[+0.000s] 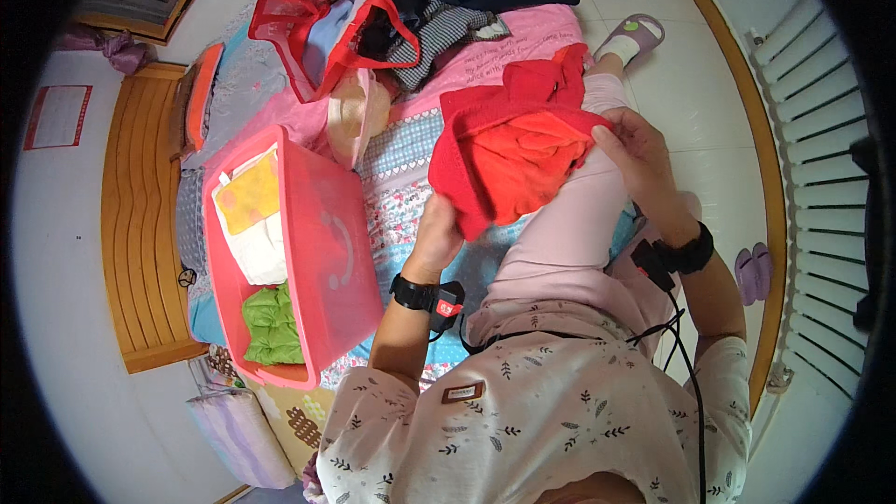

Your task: The person sits on a bed and folds various garments, including a striped shirt, a white towel, a yellow cloth, a green jacket, and a red item. Each item is folded by hand and placed into a pink plastic bin.

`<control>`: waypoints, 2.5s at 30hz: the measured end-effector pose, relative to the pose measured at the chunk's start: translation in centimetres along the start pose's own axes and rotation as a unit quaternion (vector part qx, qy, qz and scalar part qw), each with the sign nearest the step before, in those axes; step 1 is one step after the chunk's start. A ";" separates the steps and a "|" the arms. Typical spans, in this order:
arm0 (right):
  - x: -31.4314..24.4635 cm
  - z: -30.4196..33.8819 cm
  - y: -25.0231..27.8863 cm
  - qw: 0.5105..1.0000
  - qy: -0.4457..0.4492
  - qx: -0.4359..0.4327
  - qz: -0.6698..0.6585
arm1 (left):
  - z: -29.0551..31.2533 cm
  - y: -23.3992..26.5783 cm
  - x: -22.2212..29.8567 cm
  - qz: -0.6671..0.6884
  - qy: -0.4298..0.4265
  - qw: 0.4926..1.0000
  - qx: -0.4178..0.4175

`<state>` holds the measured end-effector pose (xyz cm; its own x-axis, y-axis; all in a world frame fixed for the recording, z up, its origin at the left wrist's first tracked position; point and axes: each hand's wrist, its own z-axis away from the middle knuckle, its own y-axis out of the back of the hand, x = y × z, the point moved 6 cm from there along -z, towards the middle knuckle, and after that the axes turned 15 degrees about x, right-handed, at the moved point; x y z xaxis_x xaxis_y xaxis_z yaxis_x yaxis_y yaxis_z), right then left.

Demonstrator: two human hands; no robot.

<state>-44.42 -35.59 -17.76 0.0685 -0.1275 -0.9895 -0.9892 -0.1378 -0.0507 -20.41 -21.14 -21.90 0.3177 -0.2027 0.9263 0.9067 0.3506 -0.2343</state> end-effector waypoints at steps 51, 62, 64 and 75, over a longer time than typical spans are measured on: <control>6.8 2.8 -4.3 0.956 0.010 -0.192 0.223 | -31.5 27.7 27.6 -0.583 -0.284 0.631 0.425; 7.5 2.7 -4.6 0.950 0.081 -0.194 0.231 | -25.9 9.3 22.6 -0.569 -0.631 0.472 0.235; 7.5 2.8 -4.4 0.947 0.098 -0.187 0.243 | -25.6 5.9 19.4 -0.544 -0.638 0.530 0.128; 7.8 2.9 -3.7 0.953 0.100 -0.180 0.224 | -33.4 9.5 2.9 -0.738 -0.230 0.602 0.200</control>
<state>-40.57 -33.25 -25.69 -0.2918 -0.4326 -0.8531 -0.8185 -0.3485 0.4567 -1.60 -48.89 -31.29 -0.9461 -0.3209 0.0441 -0.0608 0.3098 0.9489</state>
